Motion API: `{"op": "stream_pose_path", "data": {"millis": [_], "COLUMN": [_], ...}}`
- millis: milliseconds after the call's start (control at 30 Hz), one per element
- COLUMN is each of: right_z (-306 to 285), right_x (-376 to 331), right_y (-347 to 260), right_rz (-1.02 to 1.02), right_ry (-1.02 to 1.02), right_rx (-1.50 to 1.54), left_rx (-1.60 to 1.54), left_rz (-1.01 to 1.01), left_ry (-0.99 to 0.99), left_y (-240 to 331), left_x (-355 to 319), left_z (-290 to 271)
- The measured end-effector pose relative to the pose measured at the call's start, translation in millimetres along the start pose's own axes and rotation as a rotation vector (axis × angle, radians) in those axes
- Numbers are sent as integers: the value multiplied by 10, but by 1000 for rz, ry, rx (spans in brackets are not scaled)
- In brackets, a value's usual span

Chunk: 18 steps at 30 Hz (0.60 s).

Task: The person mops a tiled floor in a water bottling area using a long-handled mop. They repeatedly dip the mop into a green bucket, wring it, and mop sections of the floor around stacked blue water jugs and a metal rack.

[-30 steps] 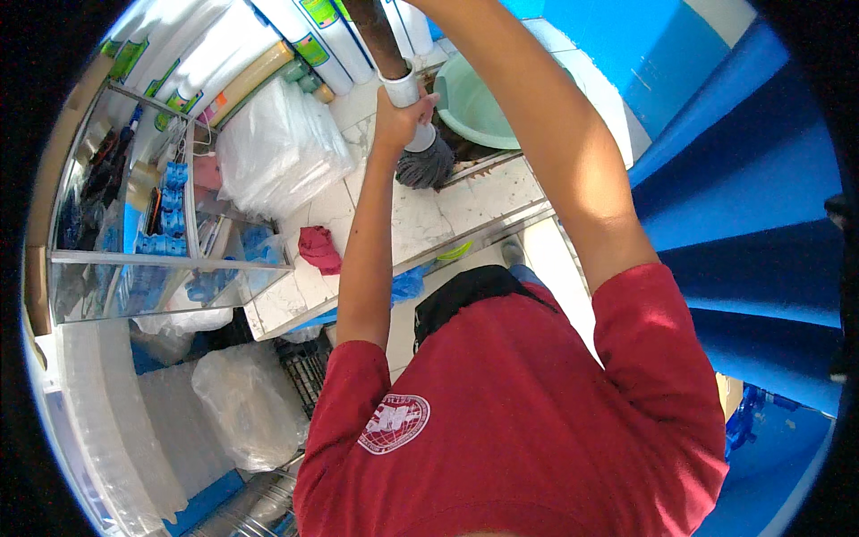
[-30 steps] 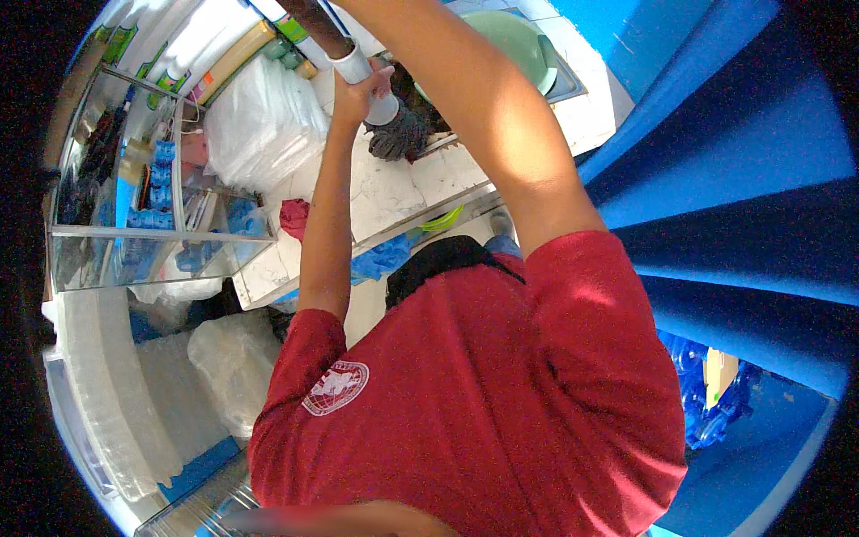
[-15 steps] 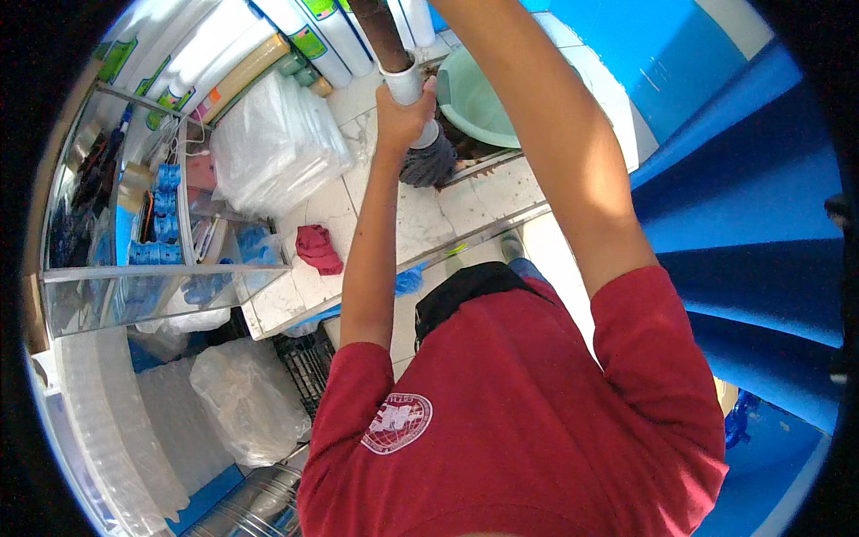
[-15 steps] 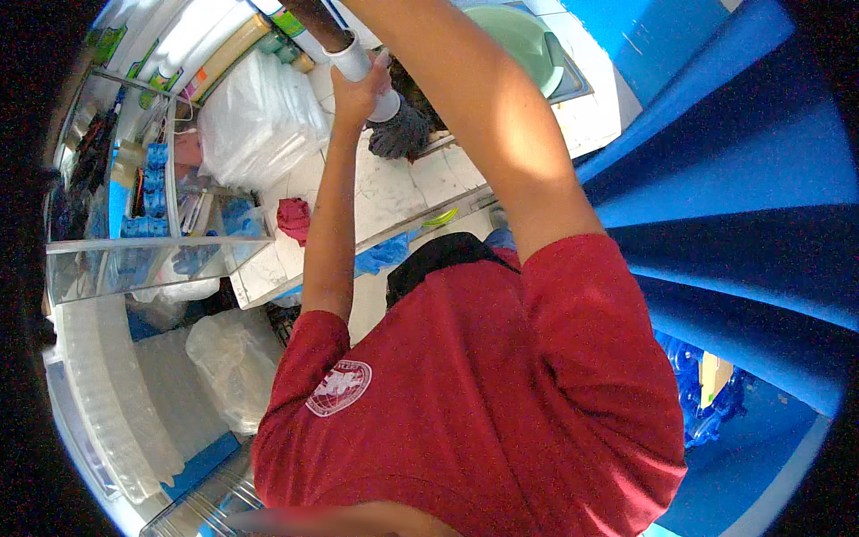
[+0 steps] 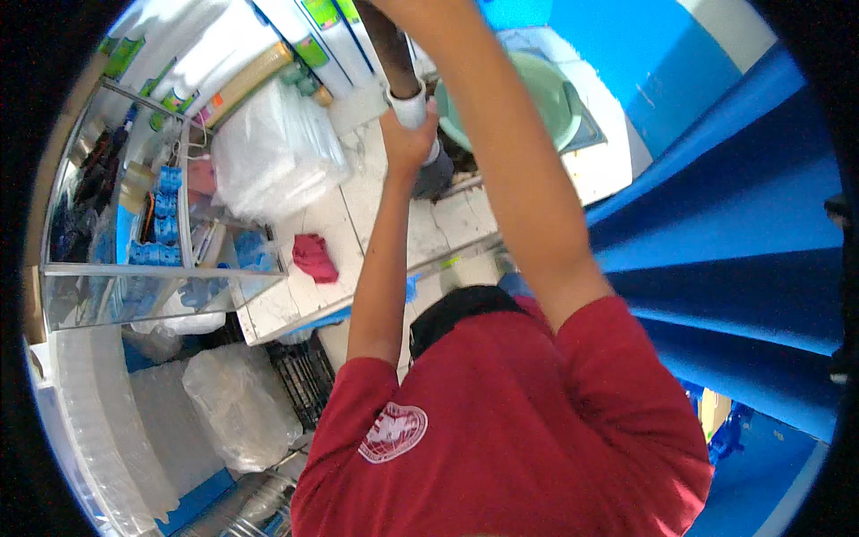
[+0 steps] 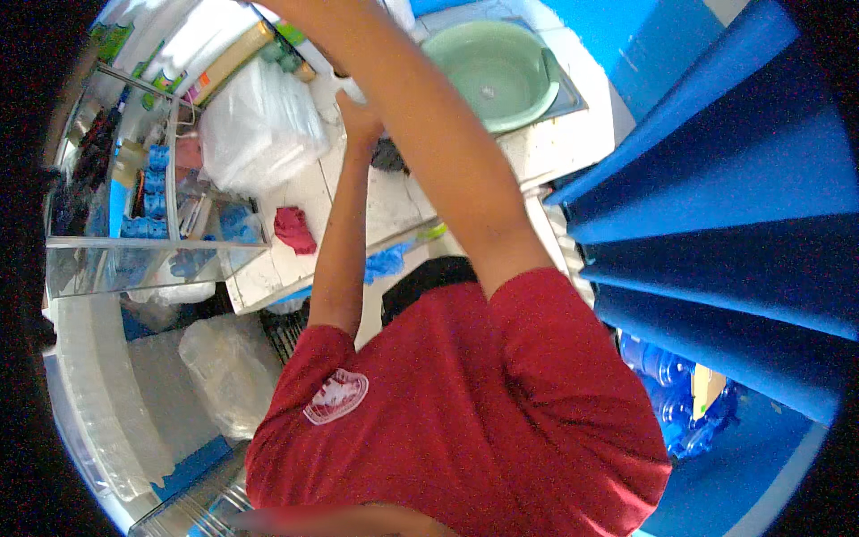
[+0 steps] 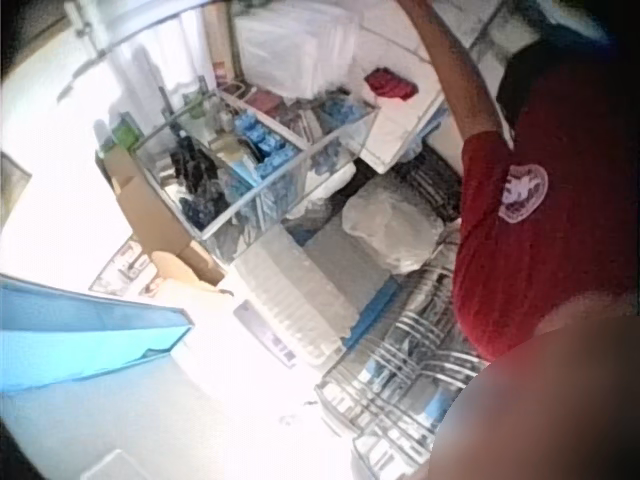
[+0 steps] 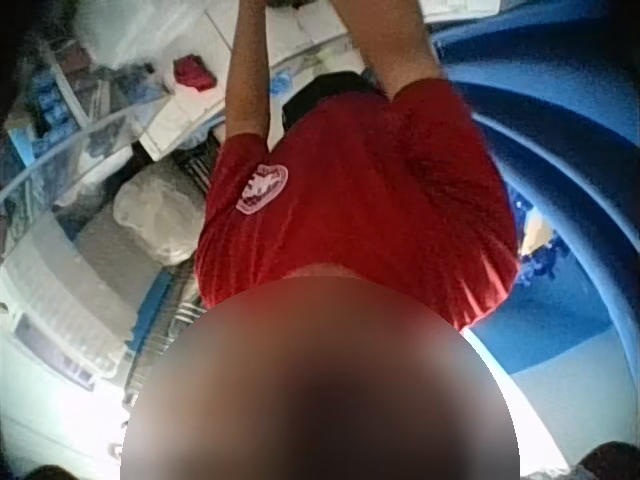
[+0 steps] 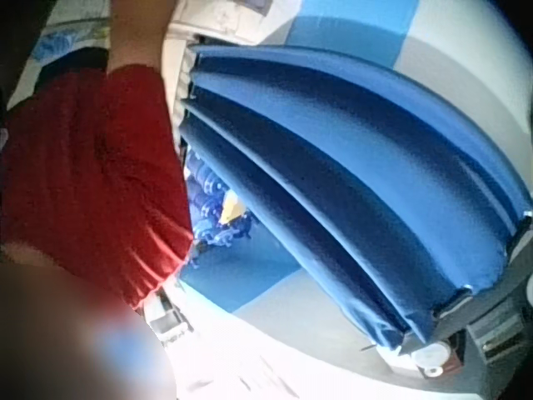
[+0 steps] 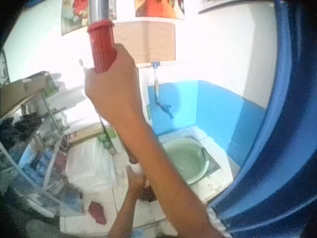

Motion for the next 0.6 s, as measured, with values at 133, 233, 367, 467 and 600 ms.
{"op": "stream_pose_path", "data": {"millis": [133,233,367,467,600], "right_z": [-72,-154,-315,-562,-911], "right_x": [-33,-161,-355,-425,-505], "right_y": [-137,-213,-290,-446,-390], "right_rz": [70,191,225,-129,-37], "right_ry": [-73,-109,-236,9,21], "right_rx": [99,80,119,-105,148], "left_rx": [4,-308,-296,-78,188], "left_rz": [92,-37,-5,6,142], "left_ry": [-64,-91,-193,-229,-6], "left_y": [124,79,118,160,298], "left_x": [-54,-134,-256,-345,-465], "left_z": [47,57,108,189,299]}}
Point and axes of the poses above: each hand's wrist, its own x-axis towards the middle knuckle, its own z-axis out of the palm, y = z × x, the point moved 5 cm from there along x, towards the middle knuckle, and after that the axes turned 3 degrees about -y, right-handed, at the moved point
